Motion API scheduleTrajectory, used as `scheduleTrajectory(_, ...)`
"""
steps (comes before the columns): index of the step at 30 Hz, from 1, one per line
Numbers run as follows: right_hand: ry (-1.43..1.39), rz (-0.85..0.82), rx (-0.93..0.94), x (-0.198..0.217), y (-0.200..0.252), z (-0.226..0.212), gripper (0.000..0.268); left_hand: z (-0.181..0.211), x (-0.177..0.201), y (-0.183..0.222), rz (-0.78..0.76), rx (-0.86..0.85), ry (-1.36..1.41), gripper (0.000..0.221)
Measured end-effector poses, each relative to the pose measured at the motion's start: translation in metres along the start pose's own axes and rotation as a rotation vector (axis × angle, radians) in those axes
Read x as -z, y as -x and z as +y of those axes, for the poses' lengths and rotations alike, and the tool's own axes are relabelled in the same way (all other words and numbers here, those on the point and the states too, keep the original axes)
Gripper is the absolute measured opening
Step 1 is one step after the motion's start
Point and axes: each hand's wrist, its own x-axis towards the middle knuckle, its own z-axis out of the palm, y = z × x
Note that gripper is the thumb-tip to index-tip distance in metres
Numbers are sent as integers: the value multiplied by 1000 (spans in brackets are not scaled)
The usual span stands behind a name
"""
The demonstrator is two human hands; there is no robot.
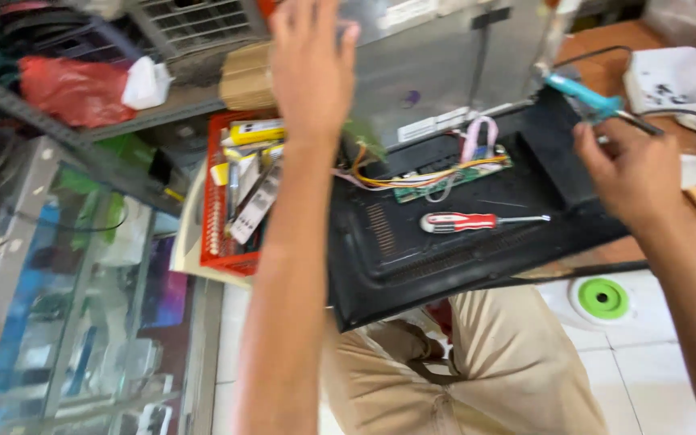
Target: Reassembling the internal components of an electronic device, including soldering a PCB and positioning circuit boards.
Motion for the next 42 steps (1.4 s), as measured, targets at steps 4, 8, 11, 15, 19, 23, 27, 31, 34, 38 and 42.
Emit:
scheduleTrajectory(4, 105, -89, -205, 9, 36, 24, 23, 4, 10, 4, 0, -99, 89, 33)
scheduleTrajectory(8, 33, -99, -196, 9, 59, 43, 18, 7, 9, 6, 29, -108, 103, 32)
scheduleTrajectory(11, -59, -44, -115, -4, 76, 70, 18, 5, 6, 11, 33, -116, 77, 34)
scheduleTrajectory(15, -340, -70, -236, -5, 80, 79, 20, -1, -5, 16, -19, -19, 44, 42)
scheduleTrajectory(19, -426, 10, -257, -18, 89, 87, 14, -5, -14, 17, 45, -19, 18, 41)
scheduleTrajectory(23, -375, 9, -244, -15, 90, 84, 15, 9, -5, 5, -45, 23, -4, 69)
scheduleTrajectory(27, -370, -2, -258, -11, 89, 81, 16, -1, -3, -6, 3, -120, -276, 81)
scheduleTrajectory(31, -309, 31, -287, -14, 90, 81, 19, -22, 3, -10, -44, -257, -332, 78)
scheduleTrajectory(34, -366, 37, -303, -13, 90, 81, 17, -34, 4, -10, -100, -335, -364, 77)
scheduleTrajectory(38, -571, 0, -506, -7, 86, 82, 23, -42, 1, -2, -91, -352, -284, 66)
scheduleTrajectory(42, -726, -28, -647, -8, 77, 87, 10, -32, 6, -2, -53, -401, -184, 68)
